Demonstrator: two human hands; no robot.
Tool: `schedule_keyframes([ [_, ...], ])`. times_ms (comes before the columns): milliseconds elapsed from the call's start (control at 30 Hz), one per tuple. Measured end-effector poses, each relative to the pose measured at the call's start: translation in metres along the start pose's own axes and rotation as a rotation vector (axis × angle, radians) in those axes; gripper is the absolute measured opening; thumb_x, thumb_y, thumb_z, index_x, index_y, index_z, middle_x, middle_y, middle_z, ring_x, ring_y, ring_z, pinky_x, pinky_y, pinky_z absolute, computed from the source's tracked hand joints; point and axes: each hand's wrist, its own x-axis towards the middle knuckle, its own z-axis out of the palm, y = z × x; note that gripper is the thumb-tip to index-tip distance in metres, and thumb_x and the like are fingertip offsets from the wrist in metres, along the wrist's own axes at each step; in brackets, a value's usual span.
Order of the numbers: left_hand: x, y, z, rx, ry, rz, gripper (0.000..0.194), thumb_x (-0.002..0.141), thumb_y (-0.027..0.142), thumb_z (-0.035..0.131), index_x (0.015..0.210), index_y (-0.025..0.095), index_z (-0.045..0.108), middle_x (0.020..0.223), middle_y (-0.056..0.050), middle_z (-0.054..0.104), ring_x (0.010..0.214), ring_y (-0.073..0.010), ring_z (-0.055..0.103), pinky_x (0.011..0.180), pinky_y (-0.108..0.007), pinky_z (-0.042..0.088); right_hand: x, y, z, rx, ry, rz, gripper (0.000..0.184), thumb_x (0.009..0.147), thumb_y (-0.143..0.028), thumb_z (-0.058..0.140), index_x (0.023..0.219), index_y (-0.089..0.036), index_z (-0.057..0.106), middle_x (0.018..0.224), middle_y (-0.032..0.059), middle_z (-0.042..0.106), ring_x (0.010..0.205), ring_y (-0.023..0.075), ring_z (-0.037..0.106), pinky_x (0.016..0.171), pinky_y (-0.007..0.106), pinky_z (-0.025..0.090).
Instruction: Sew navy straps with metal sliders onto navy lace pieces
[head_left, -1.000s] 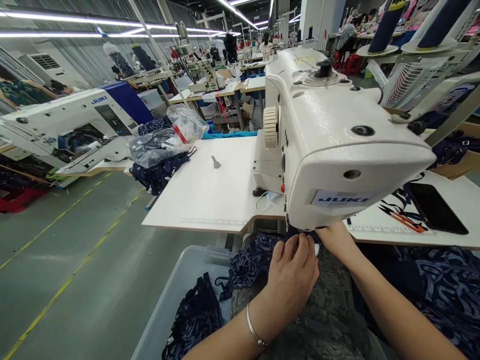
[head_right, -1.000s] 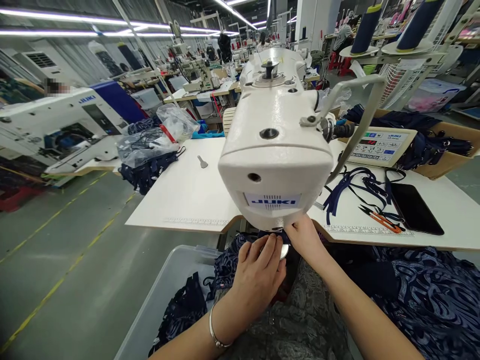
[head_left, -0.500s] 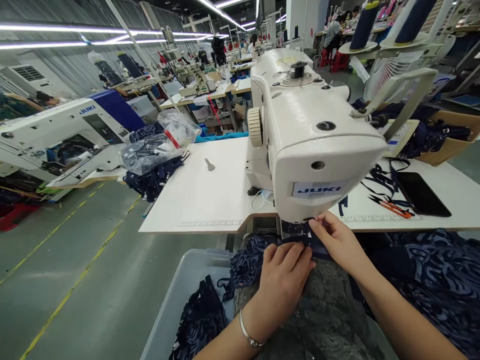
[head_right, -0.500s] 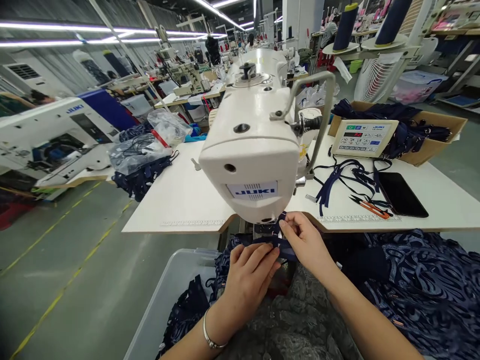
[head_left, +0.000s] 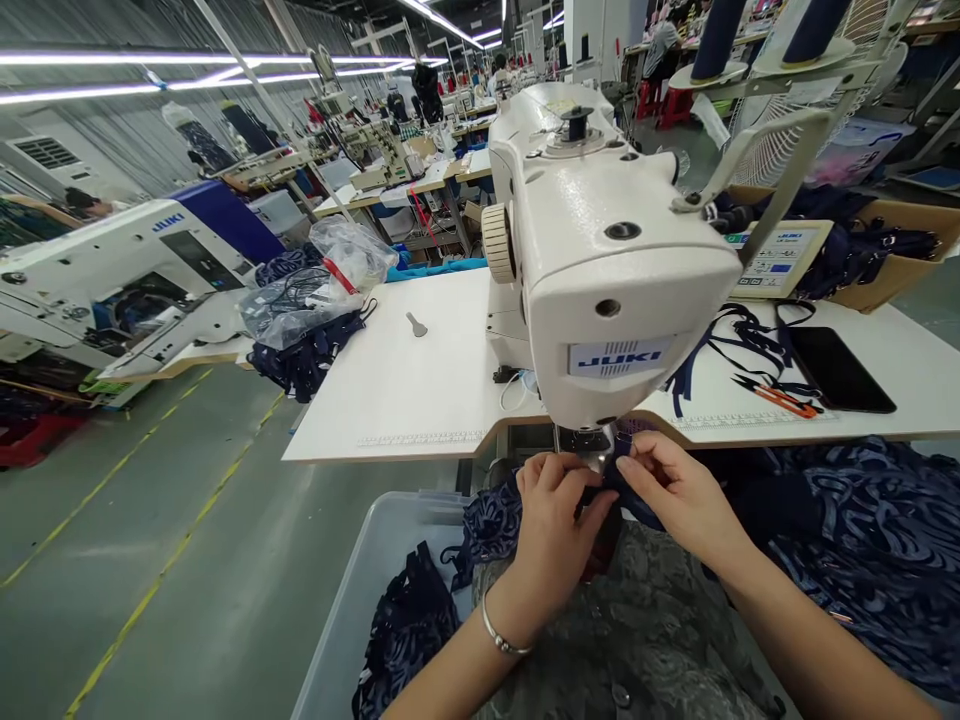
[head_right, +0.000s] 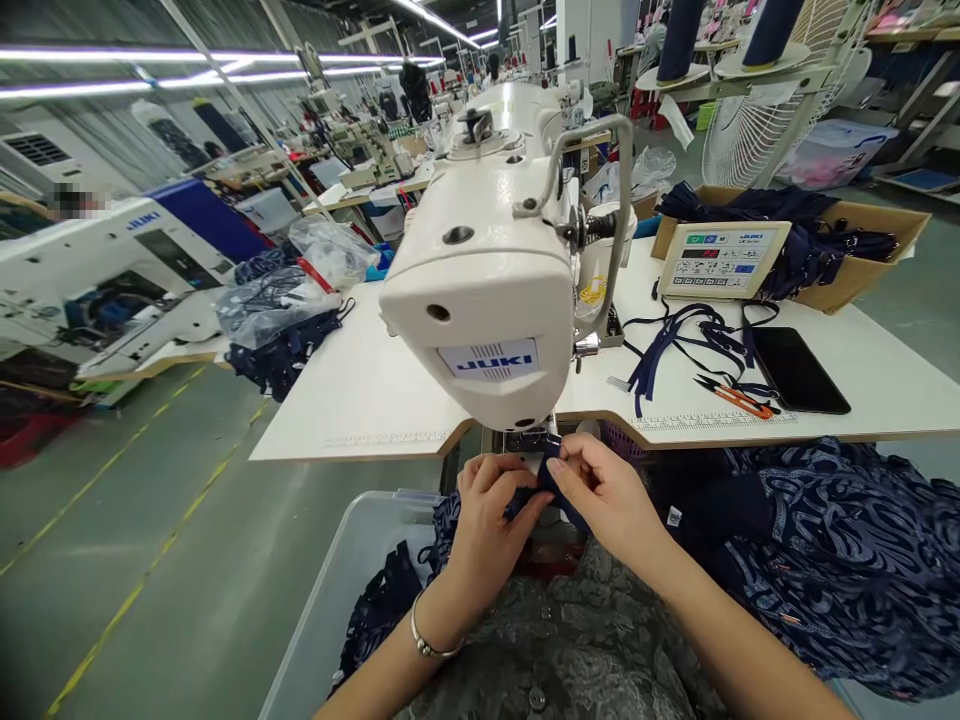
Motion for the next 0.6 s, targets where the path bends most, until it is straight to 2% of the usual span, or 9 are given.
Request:
schedule_keyframes([
  [100,-0.005,-0.004,0.0,-0.051,0.03,0.125,0.006,0.09,0.013,0.056,0.092,0.019,0.055,0.091,-0.006,0.062,0.085,-0.018,0.057,0.074,-0.03,0.048,-0.007,0.005,-0.003,0.019,-0.031,-0.318,0.006,0.095,-0.029,0.054,0.092,-0.025,0.058,0.081,0.0001,0.056,0.074,0.0152,0.053,0.064,0.026,0.045],
  [167,-0.011,-0.009,0.0,-0.008,0.086,0.194,0.009,0.091,0.01,0.049,0.092,0.018,0.052,0.084,-0.005,0.06,0.076,-0.0164,0.056,0.066,-0.027,0.047,-0.01,0.011,-0.005,0.027,-0.08,-0.524,0.008,0.094,-0.025,0.054,0.099,-0.027,0.06,0.09,0.0026,0.06,0.086,0.0177,0.056,0.074,0.031,0.048],
  [233,-0.015,-0.013,0.0,0.038,0.133,0.239,0.01,0.092,0.01,0.046,0.092,0.019,0.051,0.078,-0.004,0.059,0.07,-0.0159,0.053,0.06,-0.027,0.044,-0.013,0.015,-0.006,0.02,-0.127,-0.645,0.01,0.095,-0.025,0.054,0.102,-0.027,0.061,0.092,0.0035,0.062,0.09,0.0186,0.057,0.079,0.034,0.049],
  [333,-0.018,-0.017,-0.002,0.054,0.163,0.274,0.011,0.091,0.009,0.046,0.09,0.02,0.05,0.073,-0.003,0.058,0.065,-0.0155,0.052,0.058,-0.027,0.041,-0.018,0.018,-0.003,-0.018,-0.149,-0.699,0.011,0.097,-0.026,0.051,0.104,-0.027,0.06,0.089,0.0039,0.065,0.09,0.0183,0.058,0.08,0.034,0.05],
  [600,-0.015,-0.014,-0.005,0.079,0.208,0.29,0.012,0.091,0.008,0.046,0.087,0.02,0.047,0.07,-0.002,0.058,0.062,-0.0158,0.051,0.058,-0.028,0.039,-0.021,0.012,0.001,-0.042,-0.106,-0.702,0.014,0.099,-0.027,0.048,0.104,-0.026,0.06,0.087,0.004,0.066,0.088,0.0166,0.061,0.079,0.031,0.052],
])
